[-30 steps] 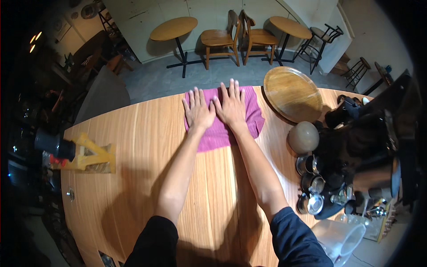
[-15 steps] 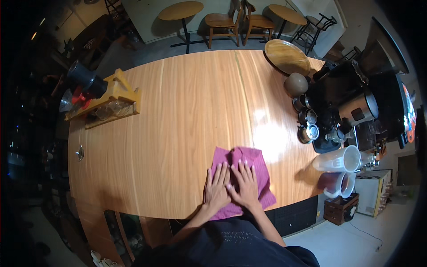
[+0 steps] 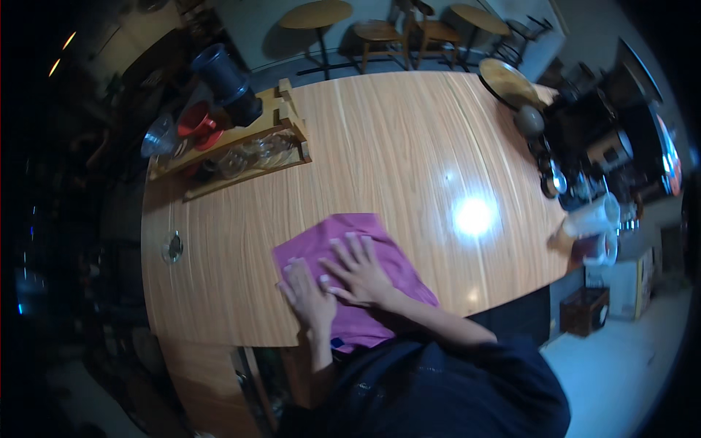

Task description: Wiping and drying a glass pitcher or carafe with a pink microfiber cloth.

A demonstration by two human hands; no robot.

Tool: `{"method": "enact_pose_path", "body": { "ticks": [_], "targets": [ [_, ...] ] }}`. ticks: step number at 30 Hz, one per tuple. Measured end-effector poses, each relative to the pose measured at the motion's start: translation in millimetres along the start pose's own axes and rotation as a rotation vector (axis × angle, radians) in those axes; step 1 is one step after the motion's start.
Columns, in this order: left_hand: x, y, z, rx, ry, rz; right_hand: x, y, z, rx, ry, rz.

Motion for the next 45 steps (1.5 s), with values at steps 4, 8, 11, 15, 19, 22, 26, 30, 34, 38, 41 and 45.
{"method": "enact_pose_path", "body": {
  "ticks": [4, 8, 11, 15, 19, 22, 26, 30, 34, 38, 41, 45],
  "targets": [
    [-8, 182, 7, 0.153, -0.139, 0.293, 114, 115, -96, 0.265, 0.041, 0.312],
    [-30, 292, 16, 0.387, 0.042, 0.61, 161, 213, -146, 0.335, 0.181, 0.454],
    [-11, 312, 16, 0.389, 0.029, 0.62, 174, 223, -165, 0.364, 0.154, 0.471],
    [13, 285, -2, 0.503, 0.14, 0.641, 167, 181, -152, 0.414, 0.051, 0.426],
    [81, 182, -23, 0.458, 0.039, 0.407, 158, 69, -103, 0.373, -0.147, 0.255],
    [130, 70, -41, 0.337, -0.061, 0.139, 126, -36, -47, 0.357, -0.258, 0.079],
    [172, -112, -63, 0.216, -0.126, -0.179, 55, -171, 35, 0.052, -0.273, -0.128],
    [169, -311, -85, 0.071, -0.084, -0.433, -52, -289, 108, -0.119, -0.295, -0.396],
    [115, -478, -96, -0.058, -0.042, -0.713, -177, -359, 169, -0.26, -0.352, -0.644],
    [68, -573, -106, -0.156, -0.005, -0.796, -242, -384, 201, -0.306, -0.315, -0.765],
    [69, -584, -112, -0.205, 0.04, -0.808, -243, -394, 200, -0.298, -0.301, -0.798],
    [100, -578, -115, -0.196, 0.047, -0.78, -211, -417, 203, -0.275, -0.275, -0.719]
  ]
}}
Point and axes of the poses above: each hand's wrist, its own x-axis towards the middle knuckle, its own z-axis out of the back of the hand, y = z × x, the point moved 5 cm from there along x, towards the middle knuckle, and after that the axes turned 5 degrees about z, right-handed, at the moved point
